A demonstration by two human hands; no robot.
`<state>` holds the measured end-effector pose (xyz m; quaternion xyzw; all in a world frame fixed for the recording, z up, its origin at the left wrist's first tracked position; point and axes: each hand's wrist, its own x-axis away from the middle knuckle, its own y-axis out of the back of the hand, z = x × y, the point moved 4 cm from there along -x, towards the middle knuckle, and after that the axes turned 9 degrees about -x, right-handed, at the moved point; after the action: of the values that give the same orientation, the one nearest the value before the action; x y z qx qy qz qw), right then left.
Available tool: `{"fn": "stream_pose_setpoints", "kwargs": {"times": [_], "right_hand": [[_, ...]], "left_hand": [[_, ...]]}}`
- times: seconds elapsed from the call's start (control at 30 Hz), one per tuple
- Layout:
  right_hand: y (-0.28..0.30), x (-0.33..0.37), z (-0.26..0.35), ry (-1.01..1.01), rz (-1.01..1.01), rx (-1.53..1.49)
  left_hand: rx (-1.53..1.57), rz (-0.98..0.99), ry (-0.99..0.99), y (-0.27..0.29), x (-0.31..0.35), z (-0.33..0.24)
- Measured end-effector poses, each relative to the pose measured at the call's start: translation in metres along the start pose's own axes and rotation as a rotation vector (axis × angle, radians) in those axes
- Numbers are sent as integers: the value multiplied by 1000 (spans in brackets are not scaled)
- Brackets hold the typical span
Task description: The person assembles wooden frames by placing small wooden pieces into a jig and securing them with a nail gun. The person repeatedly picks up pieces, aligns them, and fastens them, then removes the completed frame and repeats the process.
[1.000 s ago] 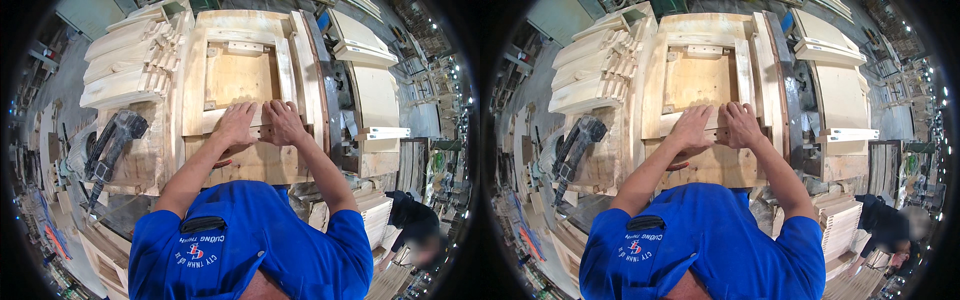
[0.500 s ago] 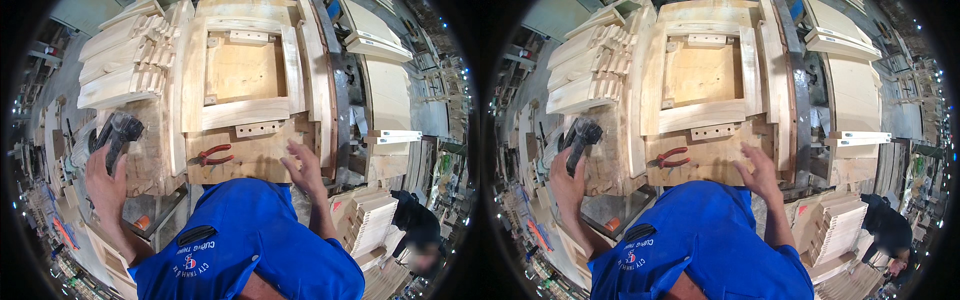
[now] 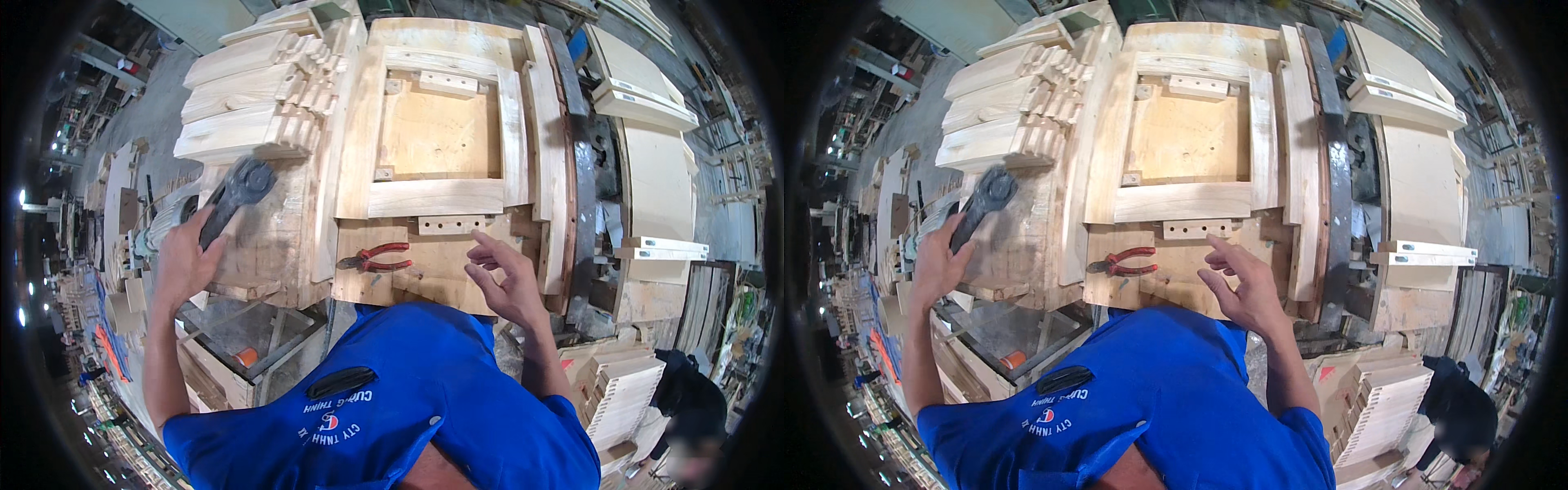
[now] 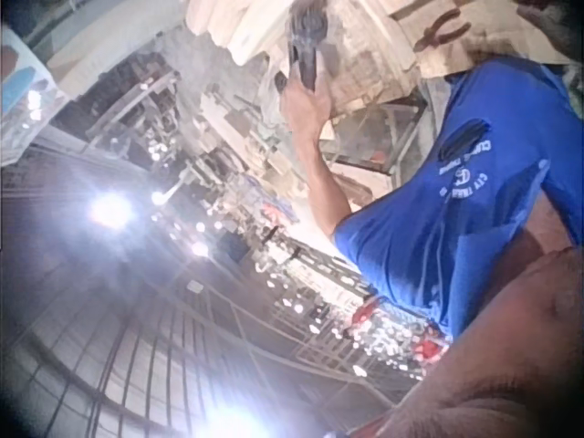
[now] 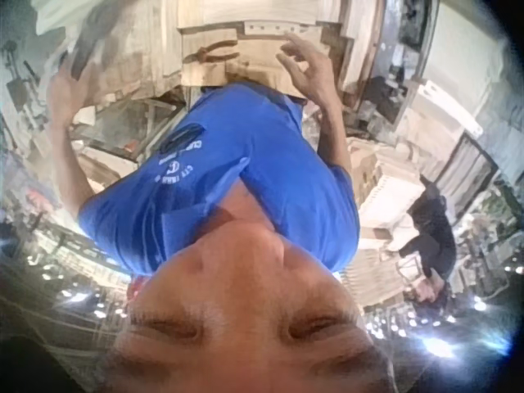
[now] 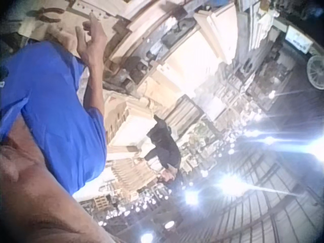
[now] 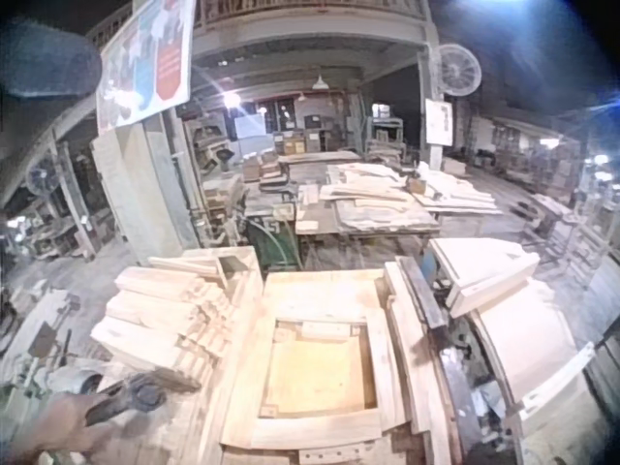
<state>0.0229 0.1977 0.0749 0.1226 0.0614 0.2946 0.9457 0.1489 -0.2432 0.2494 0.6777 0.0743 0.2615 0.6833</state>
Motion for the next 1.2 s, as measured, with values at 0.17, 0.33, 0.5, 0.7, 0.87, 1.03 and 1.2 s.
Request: {"fn": "stream_pose_setpoints", "kwargs": {"times": [0.17,0.33,0.5,0.7,0.87,1.03,1.2], "right_hand": [[-8,-34,79,207,7,-203],[-34,-47,118,166,-172,-605],[-7,-46,51,-113,-421,-935],[53,-32,-7,-129,-652,-831],[106,-26,-16,-234,-542,-784],[104,-30,-9,-519,-339,-454],[94,-36,-17,-671,-298,-446]], "left_hand": [[419,-112,-335,51,12,-77],[845,253,-415,29,6,-189],[699,-90,-596,-60,-13,-300],[898,-256,-840,-112,3,-371],[1077,-100,-805,-146,-14,-367],[1597,659,-335,-238,-42,-407],[1557,750,-134,-261,-48,-410]]}}
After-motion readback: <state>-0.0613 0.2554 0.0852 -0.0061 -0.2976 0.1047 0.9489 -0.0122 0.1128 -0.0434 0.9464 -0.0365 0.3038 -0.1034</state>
